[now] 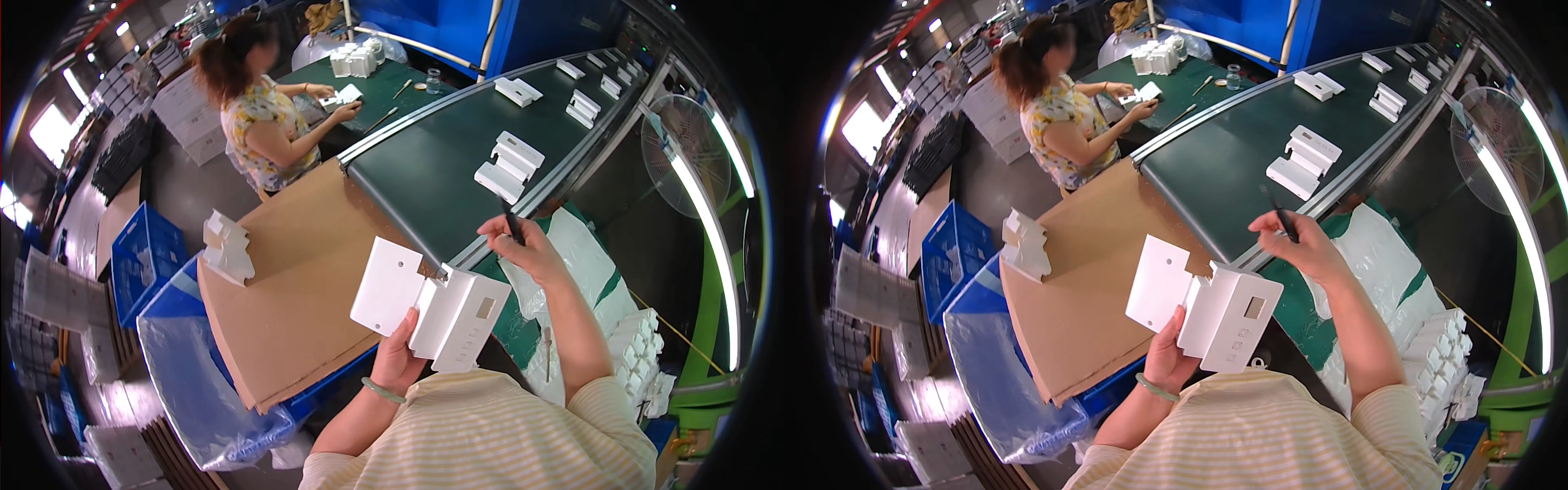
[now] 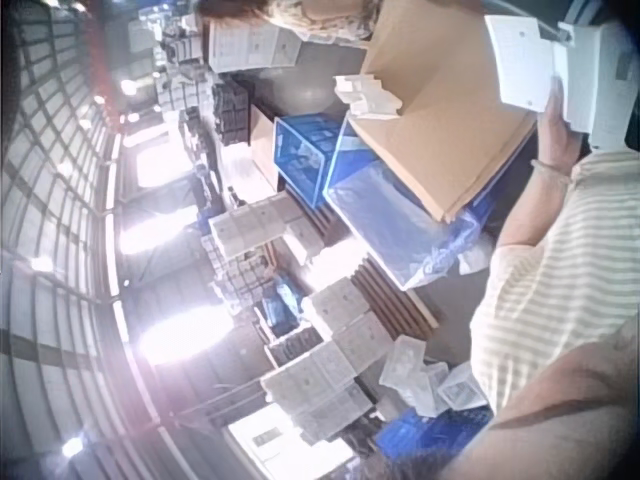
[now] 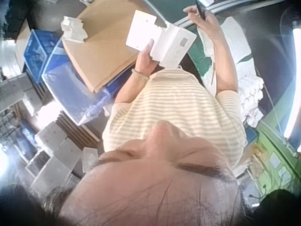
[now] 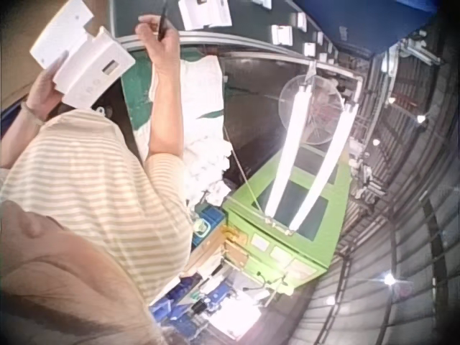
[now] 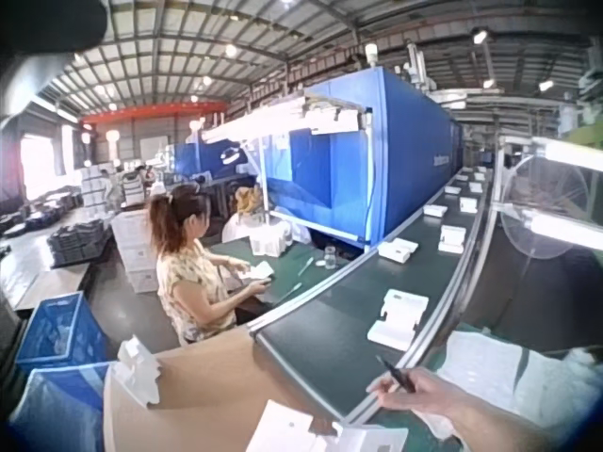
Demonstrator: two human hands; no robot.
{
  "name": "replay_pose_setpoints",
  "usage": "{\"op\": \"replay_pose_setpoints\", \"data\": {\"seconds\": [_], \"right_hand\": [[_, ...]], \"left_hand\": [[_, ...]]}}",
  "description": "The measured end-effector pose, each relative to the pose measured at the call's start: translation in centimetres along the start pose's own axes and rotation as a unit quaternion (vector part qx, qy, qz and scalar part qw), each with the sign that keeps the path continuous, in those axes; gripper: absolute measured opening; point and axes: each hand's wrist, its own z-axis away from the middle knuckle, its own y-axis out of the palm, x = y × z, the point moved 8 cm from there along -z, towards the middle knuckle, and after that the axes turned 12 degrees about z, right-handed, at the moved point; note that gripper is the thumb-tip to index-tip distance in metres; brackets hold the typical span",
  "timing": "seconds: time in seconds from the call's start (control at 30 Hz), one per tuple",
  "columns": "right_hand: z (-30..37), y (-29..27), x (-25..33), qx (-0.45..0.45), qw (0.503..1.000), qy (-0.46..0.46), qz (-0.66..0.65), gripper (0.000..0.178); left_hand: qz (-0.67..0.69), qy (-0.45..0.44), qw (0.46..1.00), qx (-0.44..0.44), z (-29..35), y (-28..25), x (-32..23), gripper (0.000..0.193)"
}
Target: The person cleans and deburrs the edges of white plastic housings using a small handheld deburring tool.
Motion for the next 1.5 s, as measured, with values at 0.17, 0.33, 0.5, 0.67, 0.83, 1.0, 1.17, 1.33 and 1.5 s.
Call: {"op": "replay_pose_setpoints", "data": {"seconds": [0.17, 0.33, 0.5, 0.67, 0.83, 1.0, 1.17, 1.33, 1.5], "right_hand": [[-2.4, 6.3, 6.7, 0.231, 0.956, -0.014, 0.179, 0.038], [-3.0, 9.7, 6.7, 0.359, 0.903, -0.123, 0.202, 0.021], [-5.4, 7.3, 2.8, 0.169, 0.975, -0.095, 0.112, 0.021], [-3.4, 1.4, -11.1, -0.037, 0.973, 0.219, 0.060, 0.049], [-2.1, 10.3, -12.1, 0.030, 0.948, 0.113, -0.294, 0.044], [-2.9, 9.0, -6.0, 0.063, 0.955, 0.071, -0.282, 0.054], [-2.4, 1.0, -0.2, -0.047, 0.998, 0.031, 0.029, 0.047], [1.2, 5.2, 11.6, -0.099, 0.890, -0.232, 0.380, 0.017], [1.6, 6.2, 12.0, -0.079, 0.867, -0.221, 0.440, 0.024]], "left_hand": [[-0.068, 0.061, 0.995, -0.032, 1.3, -0.4, -2.2, 0.046], [-0.077, 0.067, 0.993, -0.055, 1.7, -1.2, -2.2, 0.045], [0.000, 0.029, 0.998, -0.049, 2.5, -2.1, -2.0, 0.045], [0.072, 0.001, 0.997, 0.017, 1.8, -1.5, -1.2, 0.048], [0.179, -0.085, 0.973, 0.121, 2.1, 2.5, 1.4, 0.054], [0.128, -0.093, 0.983, 0.096, 2.3, 2.7, 1.0, 0.055], [-0.060, 0.173, 0.983, -0.028, 3.2, 1.5, -4.5, 0.045], [-0.109, 0.308, 0.943, -0.064, 4.9, 1.4, -7.1, 0.042], [-0.137, 0.329, 0.932, -0.067, 5.1, 2.1, -7.2, 0.045]]}}
